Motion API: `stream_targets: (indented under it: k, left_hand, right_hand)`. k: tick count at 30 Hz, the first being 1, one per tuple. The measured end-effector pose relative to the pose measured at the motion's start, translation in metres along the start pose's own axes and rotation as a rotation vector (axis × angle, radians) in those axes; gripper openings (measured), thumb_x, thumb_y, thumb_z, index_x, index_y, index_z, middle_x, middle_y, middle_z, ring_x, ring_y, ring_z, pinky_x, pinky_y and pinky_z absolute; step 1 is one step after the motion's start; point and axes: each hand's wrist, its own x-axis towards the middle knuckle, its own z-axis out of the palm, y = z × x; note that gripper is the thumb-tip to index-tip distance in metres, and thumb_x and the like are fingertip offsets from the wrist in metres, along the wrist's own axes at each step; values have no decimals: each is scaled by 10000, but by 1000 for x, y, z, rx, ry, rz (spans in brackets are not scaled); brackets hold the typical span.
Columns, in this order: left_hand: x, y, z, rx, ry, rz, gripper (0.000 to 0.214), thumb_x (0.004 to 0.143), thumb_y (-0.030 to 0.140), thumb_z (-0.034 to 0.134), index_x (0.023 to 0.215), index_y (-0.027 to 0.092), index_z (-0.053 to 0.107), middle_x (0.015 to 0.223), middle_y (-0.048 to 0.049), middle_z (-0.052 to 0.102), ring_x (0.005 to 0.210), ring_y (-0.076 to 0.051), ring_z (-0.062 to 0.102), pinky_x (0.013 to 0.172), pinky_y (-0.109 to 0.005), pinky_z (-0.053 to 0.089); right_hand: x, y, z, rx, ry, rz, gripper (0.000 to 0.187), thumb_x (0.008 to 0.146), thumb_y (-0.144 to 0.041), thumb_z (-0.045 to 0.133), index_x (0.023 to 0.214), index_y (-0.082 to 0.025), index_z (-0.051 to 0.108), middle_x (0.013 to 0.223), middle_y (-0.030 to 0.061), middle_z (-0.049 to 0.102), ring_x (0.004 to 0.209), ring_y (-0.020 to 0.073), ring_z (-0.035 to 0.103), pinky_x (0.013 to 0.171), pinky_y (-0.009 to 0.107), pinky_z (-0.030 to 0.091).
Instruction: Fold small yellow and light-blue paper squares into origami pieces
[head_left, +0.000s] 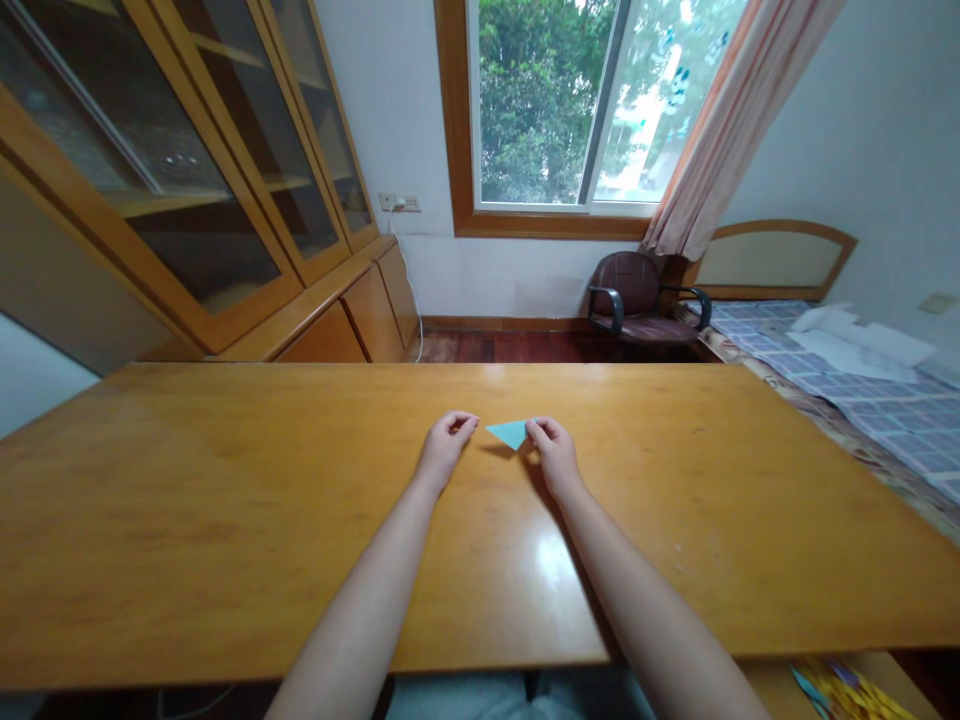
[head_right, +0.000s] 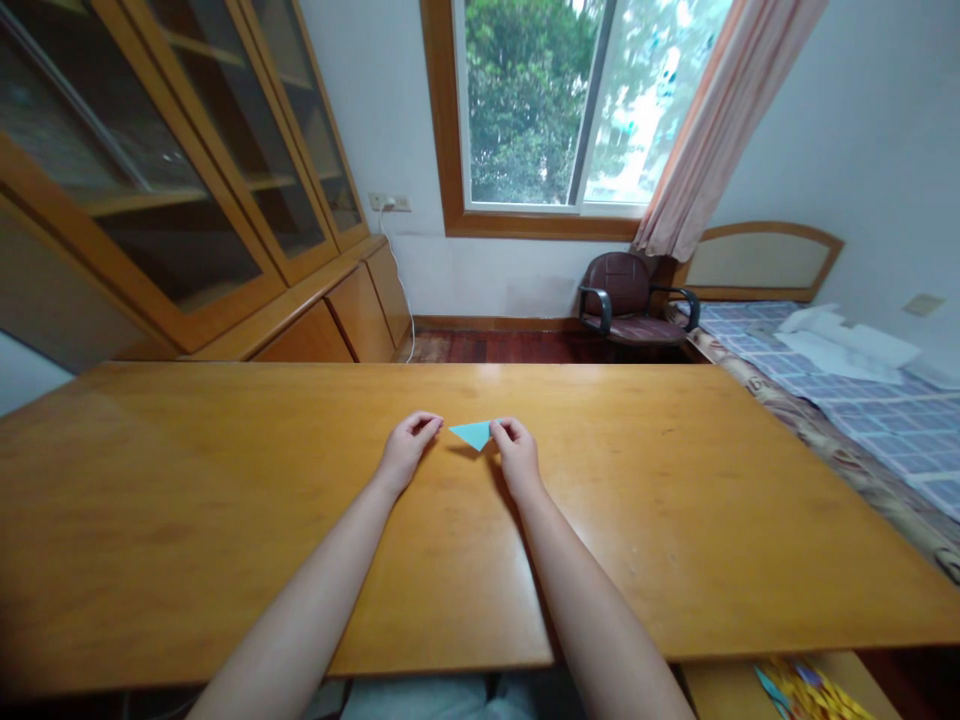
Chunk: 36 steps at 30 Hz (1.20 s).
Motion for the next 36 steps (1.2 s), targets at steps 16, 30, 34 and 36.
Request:
stream_targets:
  k: [16,30,34,36]
  left_hand:
    - [-8,14,8,124,-241,184,294,777,239,704,1067,191,694,972,-44,660,818,-160,639,733,-260,514]
    - [-9,14,9,158,-290,173,328,790,225,691,1117,206,676,929,-24,655,777,-153,625,715,-262,509]
    - [-11,16,8,172,-292,170,312,790,238,697,1100,204,683,932,-23,667,774,-154,621,720,-264,507]
    - [-11,15,8,170,-293,168,312,791,246,701,1099,205,685,943,-26,673,789,-160,625,725,-266,505]
  right_hand:
    - [3,1,3,-60,-54,-12,265,777,-431,647,740,-170,679,707,11,652,687,166,561,667,270,430]
    - [2,1,3,-76,-75,19,282,785,-447,635,757,-168,663,672,4,615,617,149,530,589,256,418]
    - [1,-1,4,-91,-88,29,284,789,-454,630,749,-174,655,633,-7,594,583,142,513,560,250,410]
    - [1,-2,4,-98,-84,28,282,791,-454,627,754,-176,653,626,-11,590,578,143,513,560,251,410]
